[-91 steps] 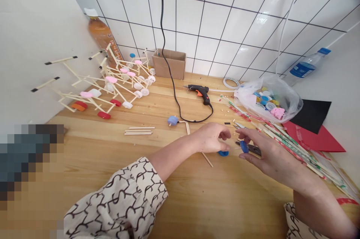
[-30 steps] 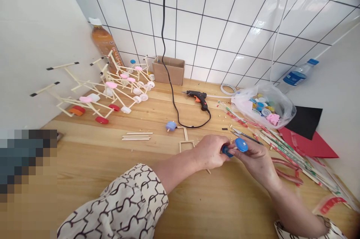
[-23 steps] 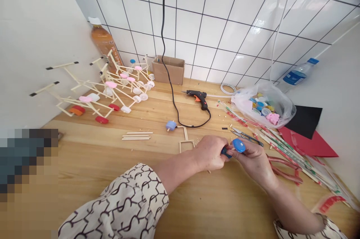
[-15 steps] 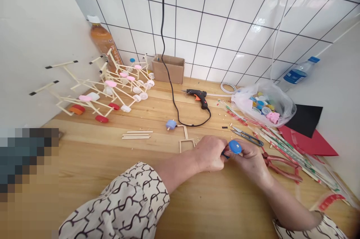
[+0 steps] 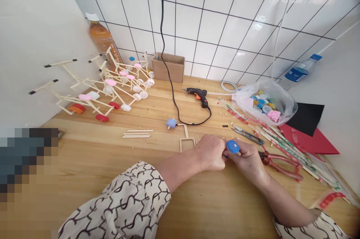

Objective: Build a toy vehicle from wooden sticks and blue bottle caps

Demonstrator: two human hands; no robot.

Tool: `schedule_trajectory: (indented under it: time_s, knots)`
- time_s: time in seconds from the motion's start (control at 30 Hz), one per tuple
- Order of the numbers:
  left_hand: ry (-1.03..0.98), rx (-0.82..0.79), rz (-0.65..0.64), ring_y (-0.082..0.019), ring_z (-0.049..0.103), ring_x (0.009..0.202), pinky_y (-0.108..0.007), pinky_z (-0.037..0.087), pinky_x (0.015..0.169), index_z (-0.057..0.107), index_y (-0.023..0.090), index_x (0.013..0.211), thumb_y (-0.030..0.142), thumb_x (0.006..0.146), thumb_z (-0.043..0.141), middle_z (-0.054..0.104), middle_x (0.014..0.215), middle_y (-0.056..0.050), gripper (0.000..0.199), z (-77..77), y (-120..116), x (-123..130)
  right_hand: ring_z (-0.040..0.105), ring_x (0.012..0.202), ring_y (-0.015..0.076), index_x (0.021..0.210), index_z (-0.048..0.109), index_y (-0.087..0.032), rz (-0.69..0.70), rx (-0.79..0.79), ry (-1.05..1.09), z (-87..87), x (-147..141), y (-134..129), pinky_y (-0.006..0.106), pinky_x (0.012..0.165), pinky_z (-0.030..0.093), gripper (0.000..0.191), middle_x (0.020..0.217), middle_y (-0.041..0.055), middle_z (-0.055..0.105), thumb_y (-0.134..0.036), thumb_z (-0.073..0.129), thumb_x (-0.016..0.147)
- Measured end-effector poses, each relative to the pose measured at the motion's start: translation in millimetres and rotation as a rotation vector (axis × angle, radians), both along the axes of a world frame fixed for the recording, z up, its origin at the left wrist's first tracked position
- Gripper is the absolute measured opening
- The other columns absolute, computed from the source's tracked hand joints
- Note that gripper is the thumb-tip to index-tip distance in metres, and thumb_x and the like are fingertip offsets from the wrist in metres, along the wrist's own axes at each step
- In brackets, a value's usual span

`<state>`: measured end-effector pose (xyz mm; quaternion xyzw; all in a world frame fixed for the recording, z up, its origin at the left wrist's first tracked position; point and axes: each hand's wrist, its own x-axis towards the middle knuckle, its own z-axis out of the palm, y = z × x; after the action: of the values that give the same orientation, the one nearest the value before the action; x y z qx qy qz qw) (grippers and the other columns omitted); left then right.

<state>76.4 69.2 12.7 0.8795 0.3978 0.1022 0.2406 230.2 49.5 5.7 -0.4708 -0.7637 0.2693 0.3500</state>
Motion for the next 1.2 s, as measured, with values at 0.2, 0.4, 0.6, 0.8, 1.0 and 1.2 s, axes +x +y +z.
schedule_trajectory:
  time_s: [0.2,0.4,0.6,0.8,1.0,1.2]
  knots:
    - [0.019,-0.012,0.018,-0.028,0.067,0.079,-0.032,0.050,0.062,0.064,0.016,0.083,0.020,0.066,0.053,0.071,0.084,-0.010,0.021,1.0,-1,2,0.051,0.050,0.0135,0.055,0.061,-0.021,-0.016,0.002,0.016,0.0,-3,0,0.026,0.050,0.043,0.029,0.052,-0.0011,0.055,-0.039,0.064,0.077]
    - [0.010,-0.012,0.024,-0.027,0.067,0.081,-0.031,0.050,0.065,0.064,0.016,0.086,0.022,0.068,0.055,0.071,0.085,-0.010,0.022,-0.5,-1,1,0.053,0.052,0.0141,0.056,0.061,-0.020,-0.013,-0.034,0.034,-1.4,-1,0,0.026,0.051,0.045,0.029,0.055,-0.0001,0.059,-0.041,0.064,0.076]
    - [-0.051,-0.046,0.019,-0.024,0.066,0.082,-0.029,0.049,0.065,0.065,0.020,0.087,0.036,0.070,0.062,0.071,0.088,-0.005,0.024,-3.8,5,-3,0.060,0.063,0.0168,0.067,0.066,-0.021,0.008,-0.086,0.037,-2.4,5,2,0.028,0.060,0.049,0.018,0.066,0.0018,0.066,-0.034,0.063,0.078]
    - [-0.048,-0.036,0.005,-0.024,0.065,0.086,-0.028,0.047,0.065,0.066,0.021,0.088,0.038,0.069,0.066,0.071,0.091,-0.003,0.026,-6.5,8,-3,0.062,0.067,0.0172,0.072,0.069,-0.021,0.045,-0.129,0.043,-0.9,6,4,0.028,0.061,0.050,0.013,0.072,0.0023,0.067,-0.031,0.063,0.079]
    - [-0.027,-0.070,0.013,-0.022,0.065,0.084,-0.027,0.047,0.064,0.065,0.021,0.086,0.038,0.068,0.068,0.070,0.089,-0.003,0.025,-5.3,8,-4,0.064,0.072,0.0180,0.076,0.069,-0.021,0.066,-0.166,0.018,0.4,11,4,0.029,0.069,0.051,0.008,0.078,0.0026,0.070,-0.027,0.064,0.077]
    - [-0.017,-0.068,0.027,-0.021,0.065,0.085,-0.025,0.047,0.066,0.065,0.023,0.088,0.039,0.066,0.070,0.070,0.090,-0.001,0.027,-5.6,9,-3,0.063,0.069,0.0175,0.078,0.067,-0.021,0.047,-0.179,-0.016,-2.7,15,3,0.028,0.065,0.050,0.009,0.075,0.0017,0.069,-0.029,0.064,0.076]
